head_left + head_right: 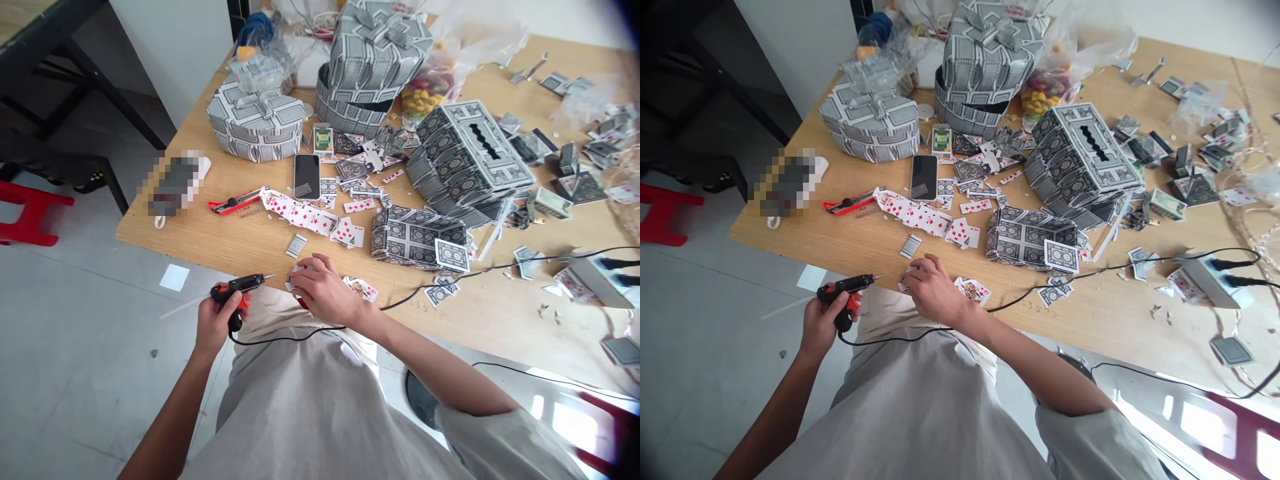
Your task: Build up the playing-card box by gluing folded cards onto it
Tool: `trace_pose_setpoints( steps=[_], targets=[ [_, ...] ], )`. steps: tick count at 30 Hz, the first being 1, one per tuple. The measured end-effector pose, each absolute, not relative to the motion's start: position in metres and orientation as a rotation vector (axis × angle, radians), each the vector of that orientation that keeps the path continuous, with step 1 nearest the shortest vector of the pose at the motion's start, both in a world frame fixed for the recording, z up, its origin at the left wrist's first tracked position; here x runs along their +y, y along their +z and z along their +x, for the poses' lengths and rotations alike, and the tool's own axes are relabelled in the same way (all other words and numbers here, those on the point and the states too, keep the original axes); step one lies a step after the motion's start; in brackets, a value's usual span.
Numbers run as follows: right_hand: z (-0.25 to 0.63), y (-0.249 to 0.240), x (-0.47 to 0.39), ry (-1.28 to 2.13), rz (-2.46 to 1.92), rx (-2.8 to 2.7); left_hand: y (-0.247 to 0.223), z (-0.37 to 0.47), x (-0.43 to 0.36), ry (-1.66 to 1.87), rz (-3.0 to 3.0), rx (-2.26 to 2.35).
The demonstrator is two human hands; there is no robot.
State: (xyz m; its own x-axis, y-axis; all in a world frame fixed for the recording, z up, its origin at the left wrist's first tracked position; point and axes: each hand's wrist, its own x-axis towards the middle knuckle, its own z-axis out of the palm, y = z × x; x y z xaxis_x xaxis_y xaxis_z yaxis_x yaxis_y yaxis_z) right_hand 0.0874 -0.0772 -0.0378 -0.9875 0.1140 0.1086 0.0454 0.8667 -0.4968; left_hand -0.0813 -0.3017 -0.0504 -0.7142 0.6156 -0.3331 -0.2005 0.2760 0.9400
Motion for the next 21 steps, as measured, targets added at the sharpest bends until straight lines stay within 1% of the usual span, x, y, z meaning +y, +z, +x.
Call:
trace_pose_setpoints(
  steps=[4, 9, 14, 18, 21],
  targets=[
    [0.078, -0.034, -0.077, 0.732, -0.210, -2.940, -0.056, -0.086, -0.300, 1.596, 0.204, 1.948],
    [0.072, -0.038, -0.076, 0.710, -0.204, -2.956, -0.051, -0.093, -0.290, 1.601, 0.182, 1.988],
    [0.072, -0.047, -0.074, 0.721, -0.152, -2.954, -0.051, -0.113, -0.264, 1.521, 0.261, 2.016],
    [0.073, -0.049, -0.074, 0.784, -0.174, -2.905, -0.051, -0.133, -0.240, 1.472, 0.346, 1.919],
    [0.075, -0.047, -0.074, 0.850, -0.221, -2.881, -0.046, -0.145, -0.230, 1.343, 0.401, 1.985]
  ],
)
